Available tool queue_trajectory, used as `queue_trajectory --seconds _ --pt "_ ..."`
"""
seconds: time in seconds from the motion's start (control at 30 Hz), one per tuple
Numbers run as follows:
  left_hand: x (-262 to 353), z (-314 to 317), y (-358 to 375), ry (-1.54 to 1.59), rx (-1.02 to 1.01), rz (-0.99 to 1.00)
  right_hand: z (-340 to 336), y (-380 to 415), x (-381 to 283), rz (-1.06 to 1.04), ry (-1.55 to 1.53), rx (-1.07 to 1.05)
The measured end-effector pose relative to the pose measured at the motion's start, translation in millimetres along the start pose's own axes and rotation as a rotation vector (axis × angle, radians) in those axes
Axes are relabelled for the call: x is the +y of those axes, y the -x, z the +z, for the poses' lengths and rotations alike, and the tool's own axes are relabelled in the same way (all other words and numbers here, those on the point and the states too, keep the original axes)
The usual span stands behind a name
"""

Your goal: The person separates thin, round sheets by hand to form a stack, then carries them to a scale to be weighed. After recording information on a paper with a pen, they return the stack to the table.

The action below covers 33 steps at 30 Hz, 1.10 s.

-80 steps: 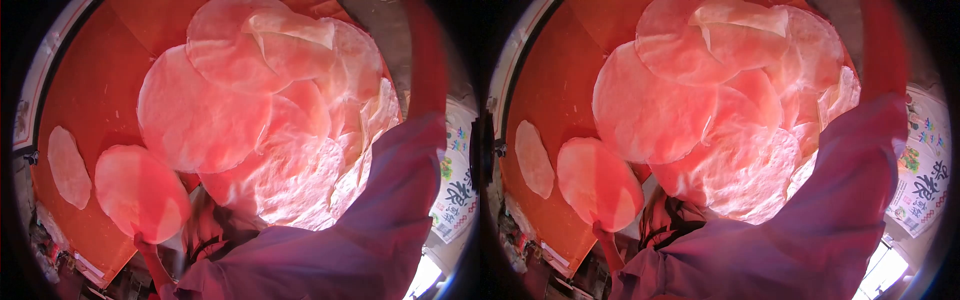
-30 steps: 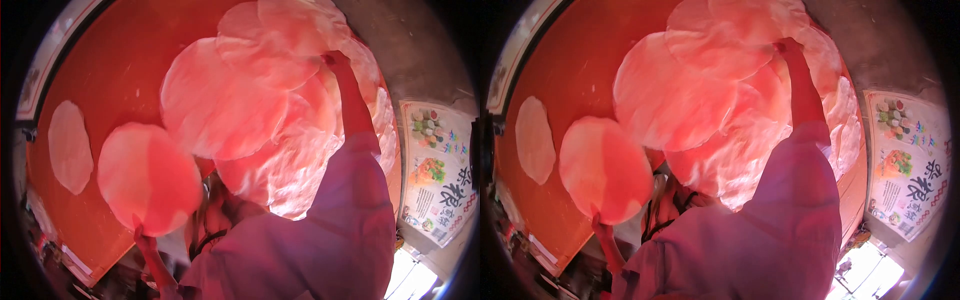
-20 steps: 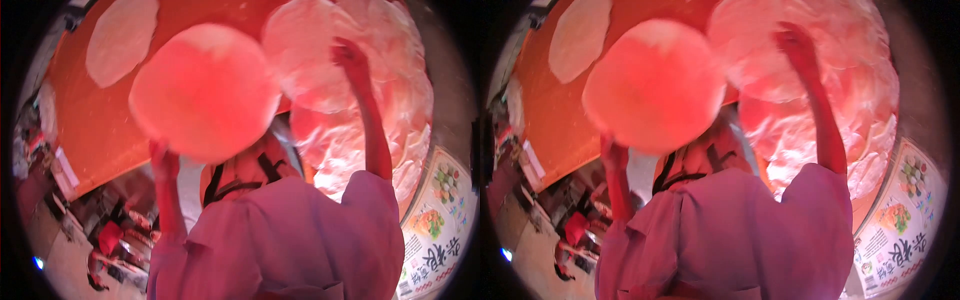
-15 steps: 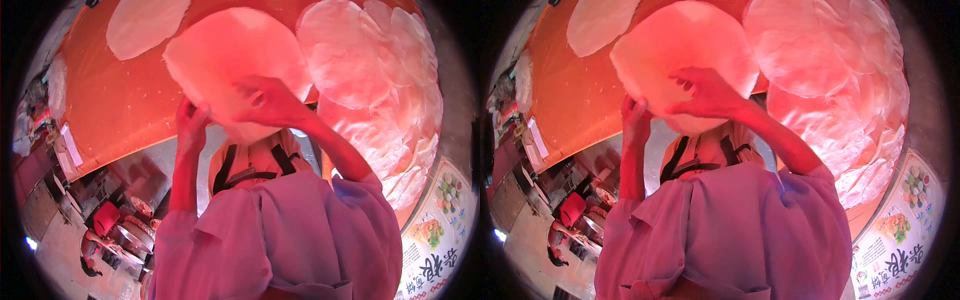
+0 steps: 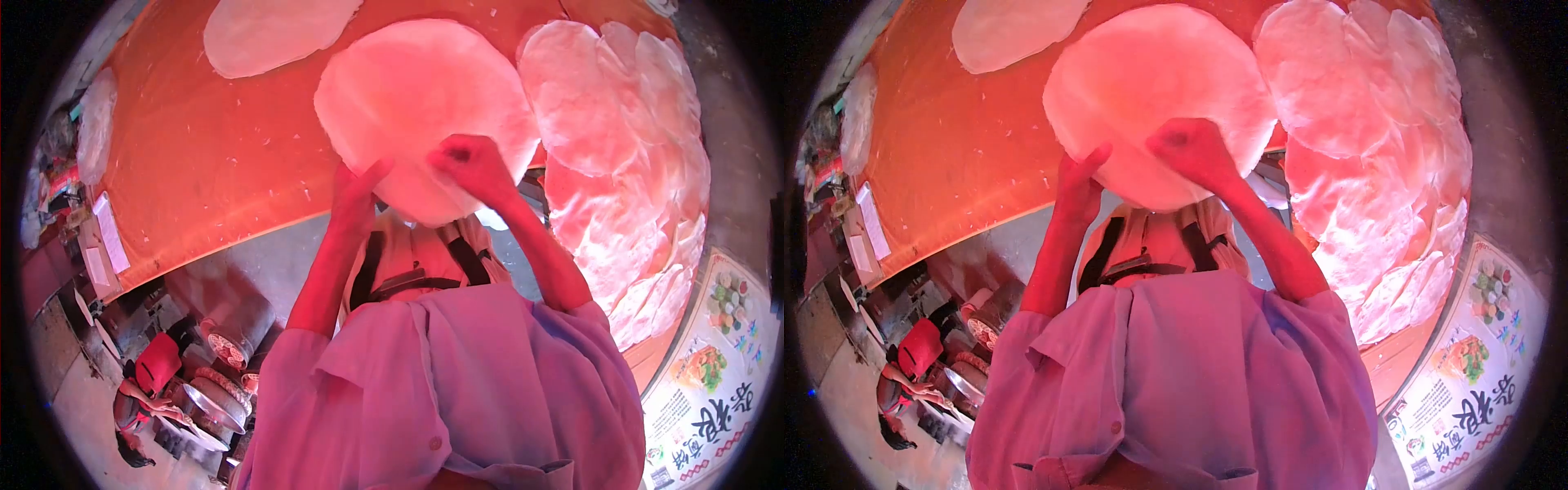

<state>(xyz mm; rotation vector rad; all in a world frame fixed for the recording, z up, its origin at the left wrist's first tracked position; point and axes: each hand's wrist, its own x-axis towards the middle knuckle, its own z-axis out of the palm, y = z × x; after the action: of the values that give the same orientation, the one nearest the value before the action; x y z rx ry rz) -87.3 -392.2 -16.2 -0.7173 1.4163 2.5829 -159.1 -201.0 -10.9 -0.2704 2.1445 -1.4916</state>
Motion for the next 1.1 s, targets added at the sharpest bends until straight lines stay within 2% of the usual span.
queue_trajectory --seconds 0.07,0.1,0.13,0.17,0.2,0.23,0.27,0.33,0.37,0.43,0.53,0.57,0.67,0.73,0.8,0.87,0.93,0.97,1.0,1.03,1.07,1.1 --pt "-6.1 -4.7 0.8 0.026 0.107 0.019 -8.6 -1.9 -5.4 0.089 0.053 0.168" --pt "-11.7 -4.2 -0.6 0.04 0.156 0.028 1.4 -4.0 1.9 -0.049 0.163 0.264" --pt "-22.0 -15.1 -3.7 0.035 0.183 0.004 10.3 -6.8 8.9 -0.263 0.365 0.204" --pt "-36.0 -34.3 -7.3 0.037 0.199 -0.027 32.2 -3.3 9.8 -0.459 0.268 0.362" --pt "-44.6 -42.8 -10.6 0.045 0.207 -0.061 30.5 -3.3 16.2 -0.437 0.353 0.009" --pt "-37.9 -41.1 -7.6 0.041 0.204 -0.111 33.4 -6.4 15.9 -0.454 0.537 -0.091" --pt "-28.8 -39.4 -4.5 0.029 0.202 -0.149 14.4 -15.3 7.8 -0.399 0.472 -0.054" --pt "-26.6 -36.8 -3.4 0.13 0.196 -0.076 -24.3 -34.4 -16.0 -0.289 0.311 0.019" --pt "-24.2 -34.5 -4.1 0.148 0.18 -0.071 -58.3 -52.8 -8.9 -0.284 0.064 0.084" --pt "-18.5 -33.3 -2.5 0.185 0.165 -0.062 -152.9 -53.7 -54.6 0.068 -0.24 0.067" --pt "-31.5 -49.7 -7.5 0.207 0.179 -0.131 -303.5 -88.2 -51.2 -0.405 0.152 0.301" --pt "-37.3 -54.1 -6.4 0.248 0.194 -0.161 -376.1 -102.7 -17.1 -0.561 0.037 0.35" --pt "-48.7 -58.3 -2.2 0.339 0.184 -0.221 -483.3 -87.8 -23.4 -0.322 -0.172 0.634" --pt "-51.9 -58.3 2.8 0.356 0.112 -0.229 -538.0 -75.5 13.2 -0.196 -0.254 0.77" --pt "-47.1 -51.6 8.0 0.337 0.084 -0.228 -563.0 -60.0 69.7 -0.083 -0.399 0.835" --pt "-36.3 -41.2 14.3 0.323 0.044 -0.204 -553.8 -49.2 137.2 -0.009 -0.618 0.838" --pt "-24.0 -25.3 19.4 0.317 -0.014 -0.153 -466.9 -38.3 134.8 0.276 -0.458 0.948" --pt "-20.4 -16.6 21.0 0.248 -0.014 -0.102 -425.8 -42.1 138.6 0.384 -0.36 0.797" --pt "-17.6 -6.6 20.7 0.178 -0.013 -0.051 -373.2 -36.6 153.0 0.117 -0.362 0.559" --pt "-14.1 4.5 20.0 0.106 -0.01 0.001 -320.3 -43.0 163.2 -0.223 -0.4 0.195" --pt "-7.3 18.6 17.3 0.006 -0.027 0.003 -258.6 -52.6 178.1 -0.192 -0.369 0.078" --pt "0.8 35.3 10.8 -0.095 -0.044 0.004 -196.5 -40.0 108.3 -0.204 -0.282 -0.059"
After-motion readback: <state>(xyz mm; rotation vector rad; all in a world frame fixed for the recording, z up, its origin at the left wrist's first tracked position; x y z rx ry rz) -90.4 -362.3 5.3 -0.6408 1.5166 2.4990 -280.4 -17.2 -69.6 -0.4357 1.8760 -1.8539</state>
